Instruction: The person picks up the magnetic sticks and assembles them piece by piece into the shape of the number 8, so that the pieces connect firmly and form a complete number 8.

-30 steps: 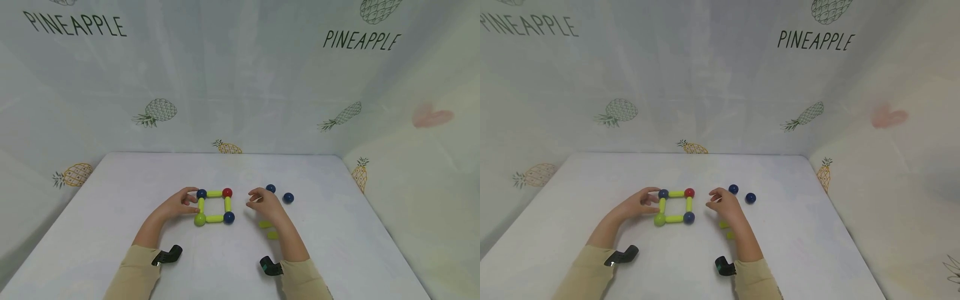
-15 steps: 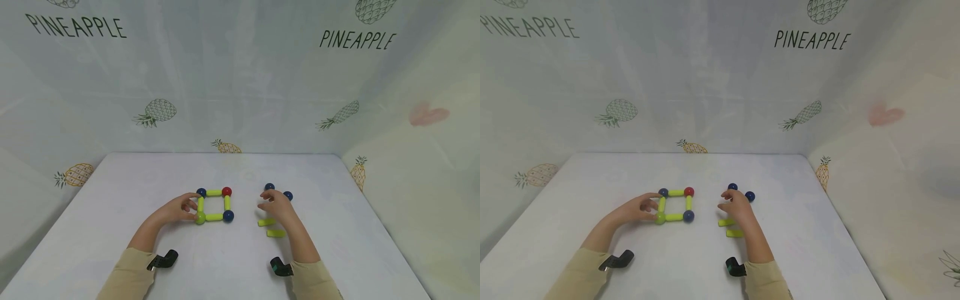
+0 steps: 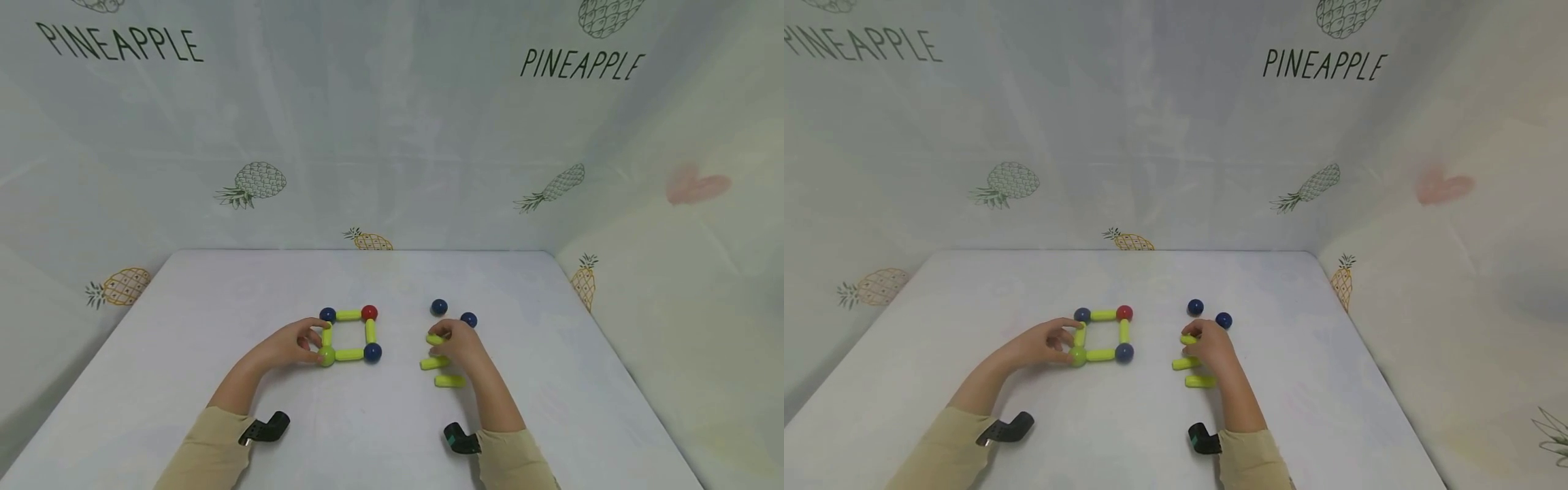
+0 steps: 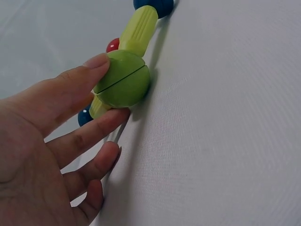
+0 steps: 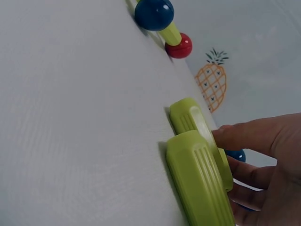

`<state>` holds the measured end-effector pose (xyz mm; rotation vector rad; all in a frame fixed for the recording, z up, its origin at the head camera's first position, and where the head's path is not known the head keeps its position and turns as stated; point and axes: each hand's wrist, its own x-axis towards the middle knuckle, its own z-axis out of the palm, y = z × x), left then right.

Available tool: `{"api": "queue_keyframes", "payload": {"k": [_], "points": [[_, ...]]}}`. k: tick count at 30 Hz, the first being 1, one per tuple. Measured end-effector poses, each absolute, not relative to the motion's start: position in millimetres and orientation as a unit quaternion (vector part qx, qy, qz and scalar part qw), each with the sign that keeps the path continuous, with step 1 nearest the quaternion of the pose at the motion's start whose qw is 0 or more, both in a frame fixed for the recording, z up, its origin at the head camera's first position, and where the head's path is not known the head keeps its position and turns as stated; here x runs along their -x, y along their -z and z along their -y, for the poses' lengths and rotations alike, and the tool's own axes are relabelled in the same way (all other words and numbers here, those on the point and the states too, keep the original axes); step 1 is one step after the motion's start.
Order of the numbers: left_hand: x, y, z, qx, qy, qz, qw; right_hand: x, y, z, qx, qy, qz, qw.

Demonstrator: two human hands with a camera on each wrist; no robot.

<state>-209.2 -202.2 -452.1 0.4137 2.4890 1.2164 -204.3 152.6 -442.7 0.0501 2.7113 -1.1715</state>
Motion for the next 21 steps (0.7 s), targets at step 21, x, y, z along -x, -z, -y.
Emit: {"api": "queue_keyframes", "payload": {"k": [21], "points": [[218.3,452.3,172.6,-0.128,-0.425,-0.879,0.176,205.6,441.6,-148.4,-0.011,0.414,-0.906,0.091]]}}
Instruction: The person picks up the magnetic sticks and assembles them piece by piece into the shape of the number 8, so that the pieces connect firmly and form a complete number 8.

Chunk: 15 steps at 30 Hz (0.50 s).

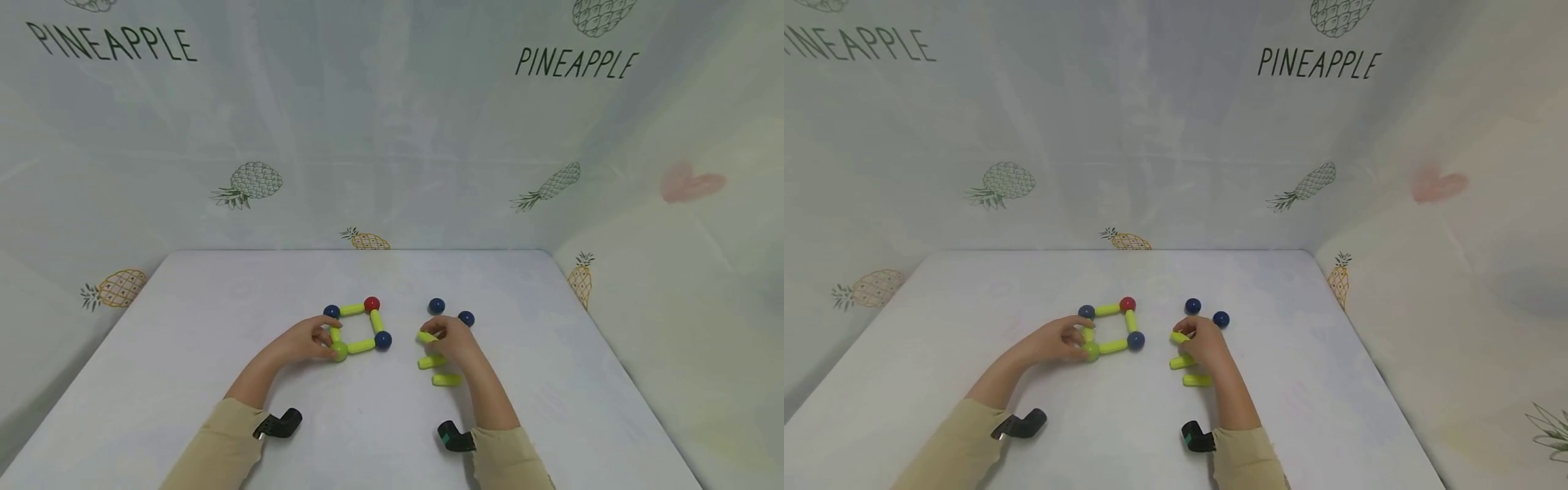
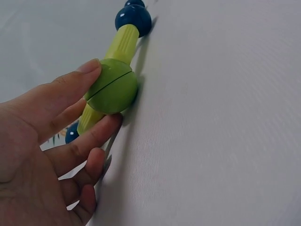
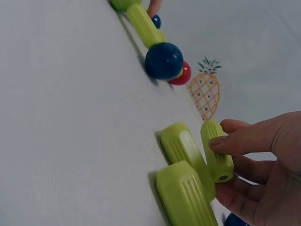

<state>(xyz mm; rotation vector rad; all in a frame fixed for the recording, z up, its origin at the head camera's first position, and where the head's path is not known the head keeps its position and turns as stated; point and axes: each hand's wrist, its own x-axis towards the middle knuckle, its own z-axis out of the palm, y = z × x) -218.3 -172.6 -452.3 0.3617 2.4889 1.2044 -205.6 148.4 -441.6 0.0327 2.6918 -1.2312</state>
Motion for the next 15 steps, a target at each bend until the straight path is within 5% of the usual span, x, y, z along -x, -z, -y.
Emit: {"api": "queue_keyframes", "payload": {"k": [15], "points": [[234.3,459.4,154.2,-0.149,-0.435,-0.873,0.164,195.9,436.6,-125.5,0.026,0.446,-0.888,0.107]]}}
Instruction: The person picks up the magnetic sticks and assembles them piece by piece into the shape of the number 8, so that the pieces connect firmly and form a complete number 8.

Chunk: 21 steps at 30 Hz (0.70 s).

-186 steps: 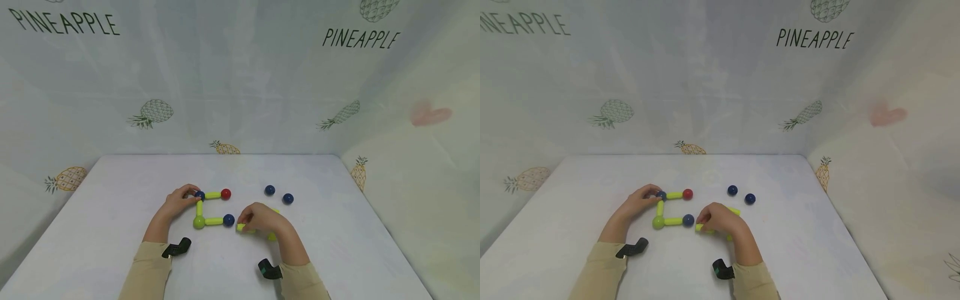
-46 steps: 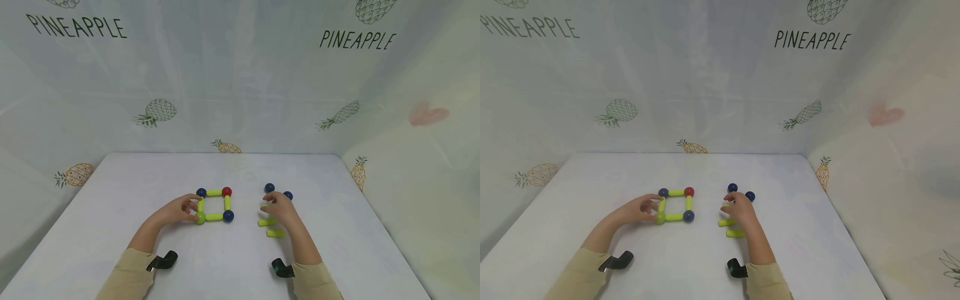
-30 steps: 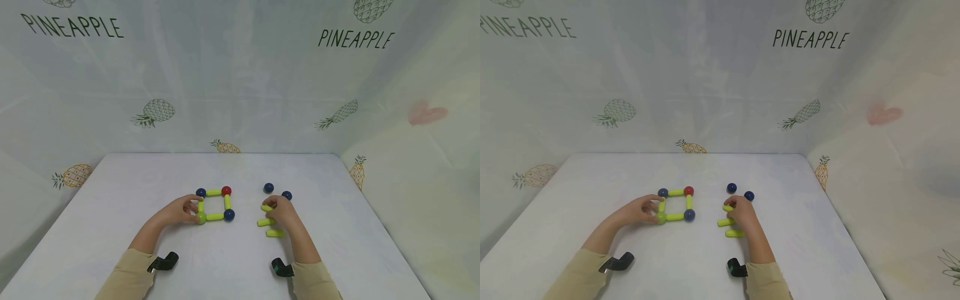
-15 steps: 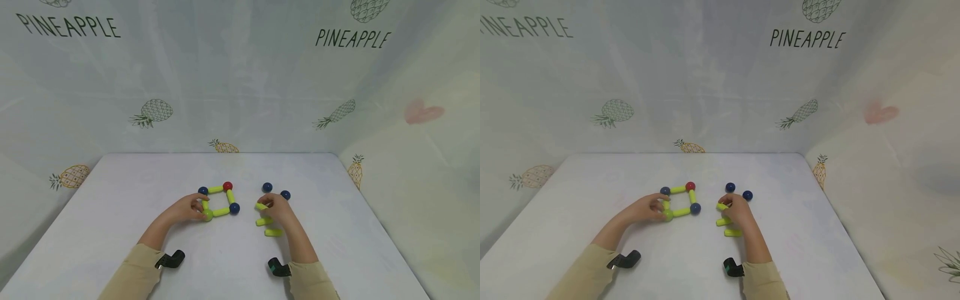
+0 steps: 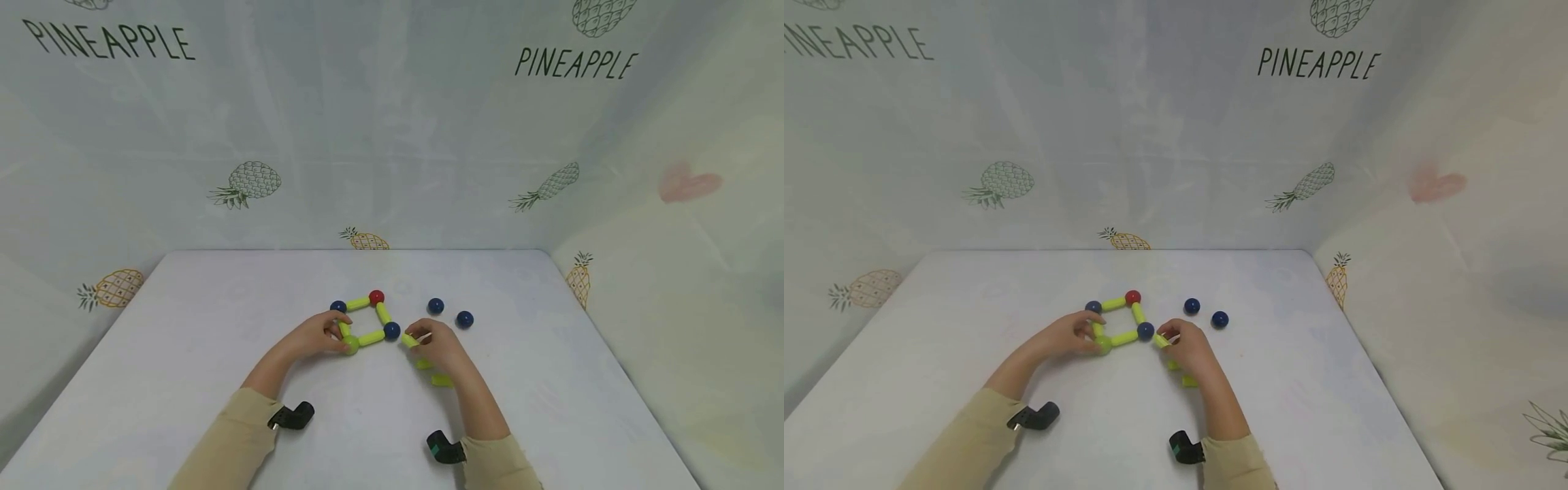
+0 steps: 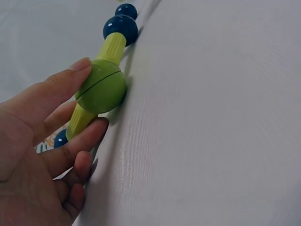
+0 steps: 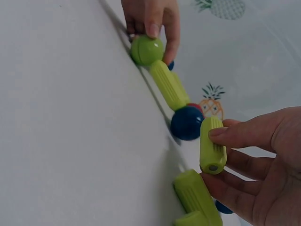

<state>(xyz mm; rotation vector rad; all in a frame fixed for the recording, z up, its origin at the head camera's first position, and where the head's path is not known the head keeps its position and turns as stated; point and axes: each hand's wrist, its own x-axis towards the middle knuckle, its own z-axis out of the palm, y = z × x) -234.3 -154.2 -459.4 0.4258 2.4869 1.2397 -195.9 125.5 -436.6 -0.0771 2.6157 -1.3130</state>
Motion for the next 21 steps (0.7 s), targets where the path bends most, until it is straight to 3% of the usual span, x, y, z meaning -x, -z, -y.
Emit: {"api": "queue_keyframes", "payload": {"k": [21], "points": [[244.8,469.3,141.9,-0.124,-0.463,-0.866,0.142,188.1,437.5,-94.9,0.08,0.466,-0.869,0.147]]}}
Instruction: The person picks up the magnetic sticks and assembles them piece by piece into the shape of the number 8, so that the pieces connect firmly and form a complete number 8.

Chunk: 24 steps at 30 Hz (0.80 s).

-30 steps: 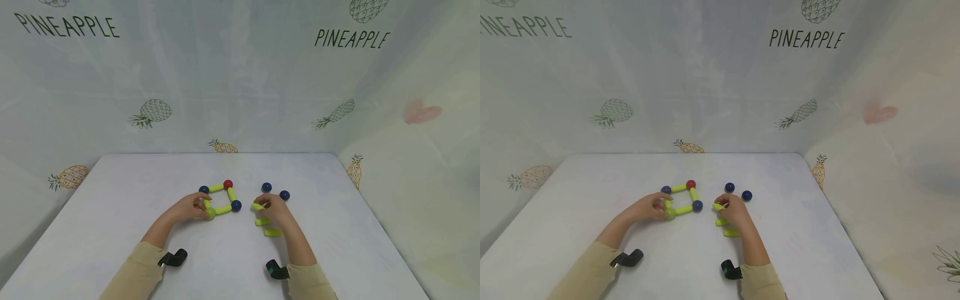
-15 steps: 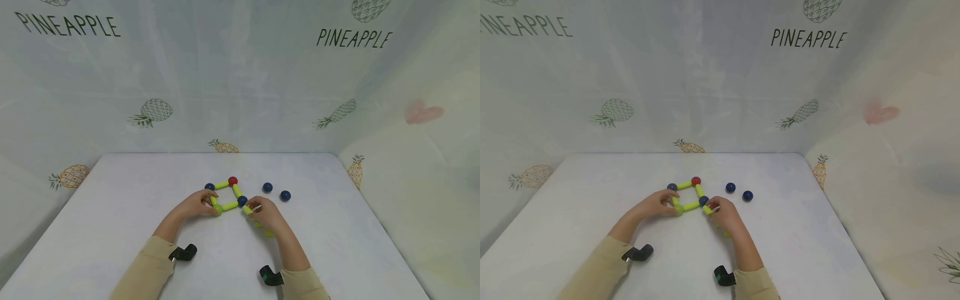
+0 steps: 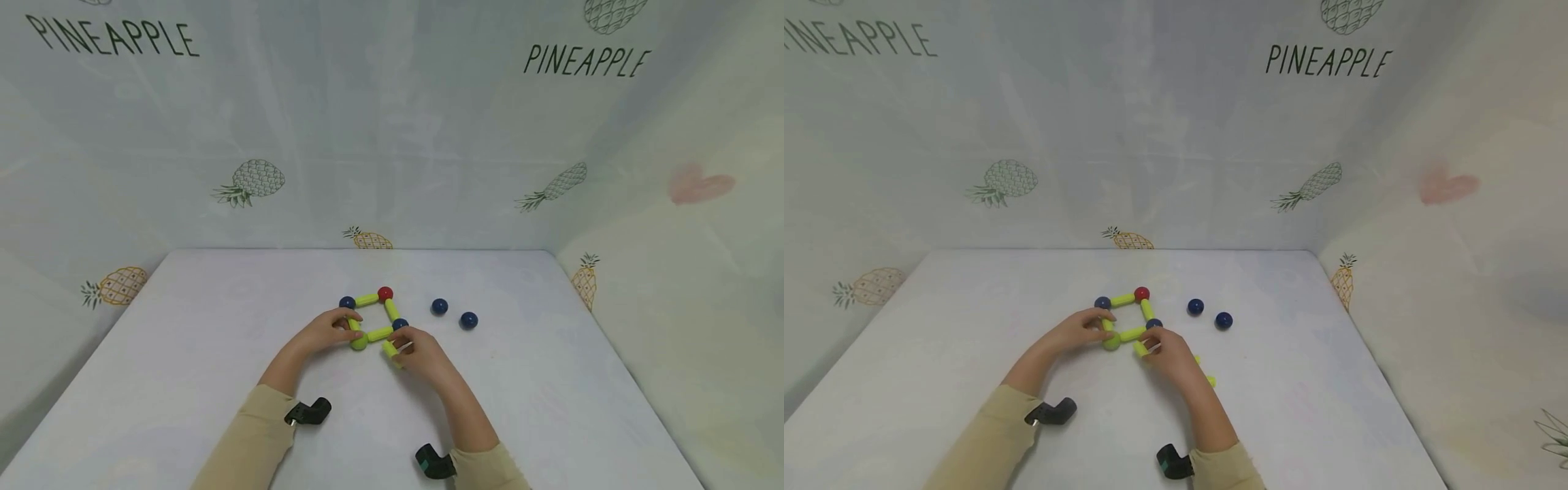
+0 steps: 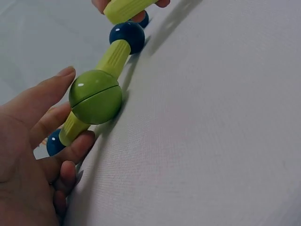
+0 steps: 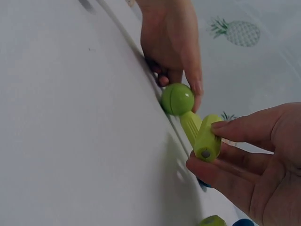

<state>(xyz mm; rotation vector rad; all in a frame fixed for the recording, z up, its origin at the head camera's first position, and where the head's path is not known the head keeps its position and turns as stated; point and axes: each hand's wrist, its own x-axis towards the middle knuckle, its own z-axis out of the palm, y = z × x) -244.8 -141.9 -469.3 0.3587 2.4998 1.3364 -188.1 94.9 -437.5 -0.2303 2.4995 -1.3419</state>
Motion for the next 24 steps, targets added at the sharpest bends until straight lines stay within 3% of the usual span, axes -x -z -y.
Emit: {"api": "queue_keyframes", "payload": {"k": [10,24], "points": [[245.1,475.1,143.5,-0.112,-0.479,-0.861,0.131,184.5,442.7,-78.6,0.084,0.507,-0.839,0.181],[240.5,476.5,143.0,-0.102,-0.494,-0.855,0.118,185.2,450.8,-63.0,0.083,0.504,-0.84,0.183]]}}
